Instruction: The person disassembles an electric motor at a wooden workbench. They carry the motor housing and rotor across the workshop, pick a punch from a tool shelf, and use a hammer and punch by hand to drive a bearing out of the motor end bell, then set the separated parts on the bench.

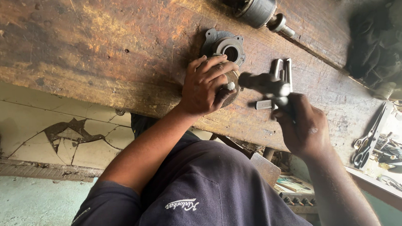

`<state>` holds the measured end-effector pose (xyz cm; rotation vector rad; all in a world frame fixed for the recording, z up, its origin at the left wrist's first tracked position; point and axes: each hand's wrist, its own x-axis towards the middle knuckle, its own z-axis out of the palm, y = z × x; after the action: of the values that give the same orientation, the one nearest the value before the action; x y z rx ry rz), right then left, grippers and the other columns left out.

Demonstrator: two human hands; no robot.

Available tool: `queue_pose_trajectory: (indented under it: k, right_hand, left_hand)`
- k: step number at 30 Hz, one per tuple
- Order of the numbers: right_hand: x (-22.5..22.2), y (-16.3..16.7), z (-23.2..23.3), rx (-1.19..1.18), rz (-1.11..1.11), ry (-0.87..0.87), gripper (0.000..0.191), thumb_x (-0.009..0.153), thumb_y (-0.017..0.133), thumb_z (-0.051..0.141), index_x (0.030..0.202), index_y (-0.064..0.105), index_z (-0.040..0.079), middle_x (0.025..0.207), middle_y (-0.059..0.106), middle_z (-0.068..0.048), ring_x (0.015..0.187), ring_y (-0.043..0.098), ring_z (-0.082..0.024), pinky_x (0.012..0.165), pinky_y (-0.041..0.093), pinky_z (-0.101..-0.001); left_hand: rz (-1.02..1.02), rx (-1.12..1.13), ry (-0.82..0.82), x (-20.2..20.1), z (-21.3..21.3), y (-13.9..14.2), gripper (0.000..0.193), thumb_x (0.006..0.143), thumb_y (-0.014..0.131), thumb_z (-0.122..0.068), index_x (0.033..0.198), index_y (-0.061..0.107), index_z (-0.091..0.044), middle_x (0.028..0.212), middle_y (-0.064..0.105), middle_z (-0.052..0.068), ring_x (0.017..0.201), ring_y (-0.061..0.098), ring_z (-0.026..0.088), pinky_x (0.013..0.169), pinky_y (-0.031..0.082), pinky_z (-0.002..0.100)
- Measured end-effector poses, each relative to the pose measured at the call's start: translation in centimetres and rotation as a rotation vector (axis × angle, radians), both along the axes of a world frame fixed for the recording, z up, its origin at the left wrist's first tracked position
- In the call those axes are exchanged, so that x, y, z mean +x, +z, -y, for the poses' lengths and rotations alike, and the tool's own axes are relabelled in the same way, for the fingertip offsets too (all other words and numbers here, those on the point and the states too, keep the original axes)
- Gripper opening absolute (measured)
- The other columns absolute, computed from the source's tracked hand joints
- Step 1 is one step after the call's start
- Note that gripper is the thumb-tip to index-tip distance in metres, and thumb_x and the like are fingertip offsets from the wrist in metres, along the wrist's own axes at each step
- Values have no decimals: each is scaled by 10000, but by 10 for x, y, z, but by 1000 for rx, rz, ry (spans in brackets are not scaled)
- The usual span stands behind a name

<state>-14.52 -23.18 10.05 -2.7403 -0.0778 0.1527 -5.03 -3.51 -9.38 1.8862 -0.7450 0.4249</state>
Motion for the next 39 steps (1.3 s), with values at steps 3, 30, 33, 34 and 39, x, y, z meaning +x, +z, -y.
queue_pose_trajectory:
  k: [3, 30, 33, 34, 39]
  right_hand:
    - [0, -1, 1, -97, -35, 16, 295, 946, 718, 164, 1168, 582, 25, 837, 730, -129, 751, 747, -296, 612, 567, -406]
    - [-5, 11, 5, -55, 2, 14, 288, 962, 722, 147, 1170, 571, 17, 875, 729, -121, 778, 753, -263, 640, 570, -368]
    - [-6, 11, 4, -60, 10, 13, 297, 959, 722, 153, 1171, 570, 10, 878, 723, -129, 783, 752, -277, 646, 570, -376]
    - [-6, 9, 4, -65, 12, 14, 301, 959, 720, 155, 1173, 570, 6, 879, 723, -131, 784, 752, -282, 648, 571, -380]
    - [-5, -6, 3, -183, -159, -42, 244, 970, 727, 168, 1114, 574, 44, 814, 712, -115, 680, 722, -263, 551, 558, -395]
  left_hand:
    - [-12, 28, -18, -2, 1, 1, 524, 1092, 389, -564, 883, 619, -142, 1331, 690, 12, 1356, 552, 254, 1147, 338, 511]
    - [-34, 38, -24, -1, -1, 8, 433, 1072, 488, -530, 925, 641, -152, 1335, 683, -12, 1356, 551, 237, 1123, 357, 531]
    - [-27, 38, -26, -1, -1, 8, 441, 1074, 484, -533, 911, 641, -154, 1328, 686, -11, 1344, 557, 239, 1115, 359, 529]
    - [-25, 43, -25, -1, -1, 8, 439, 1075, 484, -527, 904, 638, -153, 1328, 688, -10, 1341, 559, 240, 1113, 359, 528]
    - [-25, 55, -36, -2, -2, 7, 454, 1073, 464, -532, 896, 630, -148, 1326, 687, 1, 1347, 563, 245, 1116, 359, 519]
